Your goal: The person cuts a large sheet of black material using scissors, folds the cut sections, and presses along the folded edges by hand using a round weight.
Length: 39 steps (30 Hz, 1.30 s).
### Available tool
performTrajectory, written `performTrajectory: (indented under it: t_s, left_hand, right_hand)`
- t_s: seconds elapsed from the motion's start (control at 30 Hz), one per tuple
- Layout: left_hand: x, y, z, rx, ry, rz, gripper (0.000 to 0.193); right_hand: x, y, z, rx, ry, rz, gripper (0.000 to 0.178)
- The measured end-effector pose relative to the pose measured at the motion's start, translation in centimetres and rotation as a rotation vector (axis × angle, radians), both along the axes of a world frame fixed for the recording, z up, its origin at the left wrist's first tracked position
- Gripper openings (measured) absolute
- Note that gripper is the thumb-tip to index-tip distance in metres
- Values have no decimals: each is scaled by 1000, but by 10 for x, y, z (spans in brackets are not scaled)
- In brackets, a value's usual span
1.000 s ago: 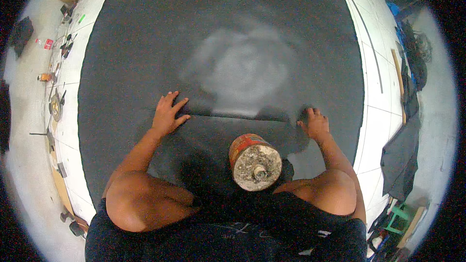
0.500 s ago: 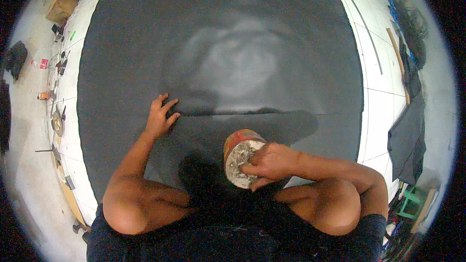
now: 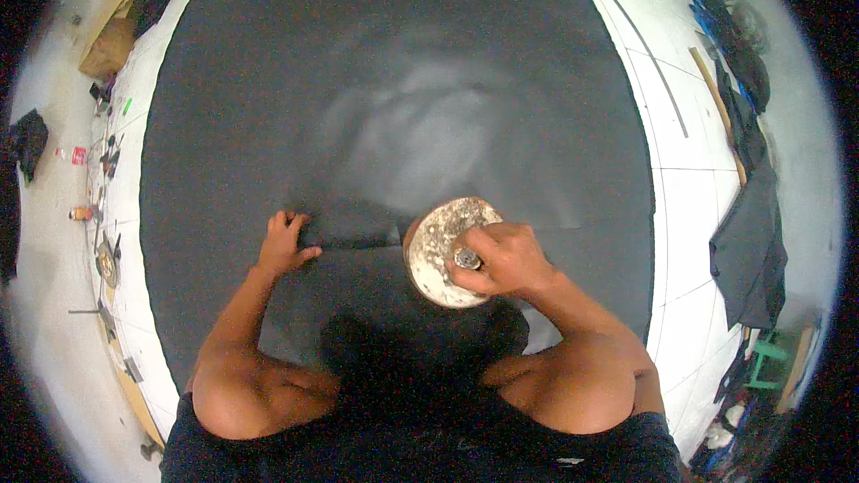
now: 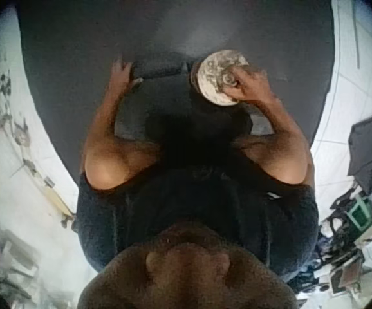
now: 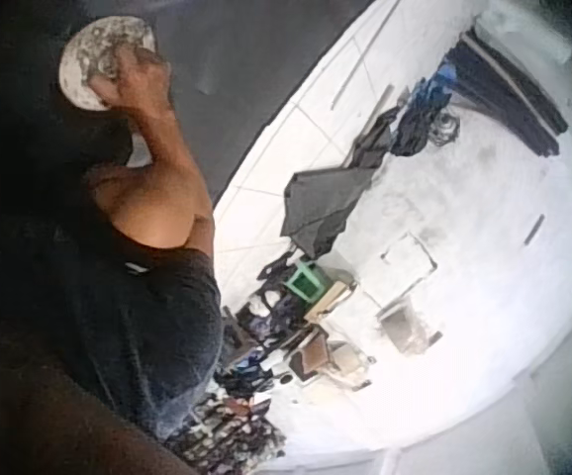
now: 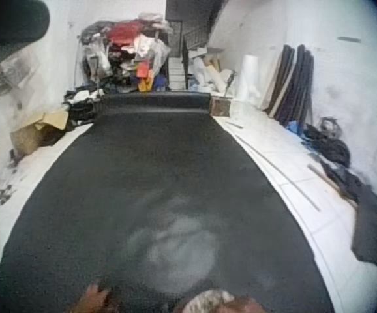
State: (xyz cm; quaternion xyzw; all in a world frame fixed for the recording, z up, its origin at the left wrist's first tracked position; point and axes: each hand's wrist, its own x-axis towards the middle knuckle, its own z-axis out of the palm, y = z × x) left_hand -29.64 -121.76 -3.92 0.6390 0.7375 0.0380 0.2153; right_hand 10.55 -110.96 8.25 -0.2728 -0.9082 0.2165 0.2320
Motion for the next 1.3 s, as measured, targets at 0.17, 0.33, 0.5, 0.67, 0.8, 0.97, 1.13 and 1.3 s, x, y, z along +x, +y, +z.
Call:
performTrajectory:
  t_s: [0.17, 0.33, 0.5, 0.67, 0.8, 0.97, 1.13, 1.3]
  left_hand:
    - [0, 10, 16, -122, 62, -10, 66]
    - [13, 2, 9, -250, 55, 46, 71]
    - [22, 10, 18, -355, 81, 55, 72]
    - [50, 60, 83, -697, 316, -153, 67]
    - [84, 85, 146, -722, 175, 62, 64]
    - [189, 55, 352, -815, -398, 399, 58]
    - [209, 16, 463, -1133, -184, 598, 56]
    - [227, -44, 415, -924, -402, 398, 50]
  right_hand:
    - [-14, 35, -16, 78, 32, -93, 25]
    - [-6, 51, -45, -5, -69, -178, 28]
    - [-16, 48, -30, -141, -100, -129, 33]
    - [-3, 68, -9, -423, -314, 47, 43]
    - [15, 63, 65, -666, -257, 12, 57]
    - [105, -45, 157, -987, -357, -202, 48]
    - [216, -89, 282, -1177, -445, -314, 50]
    - [346, -94, 317, -1164, -634, -556, 54]
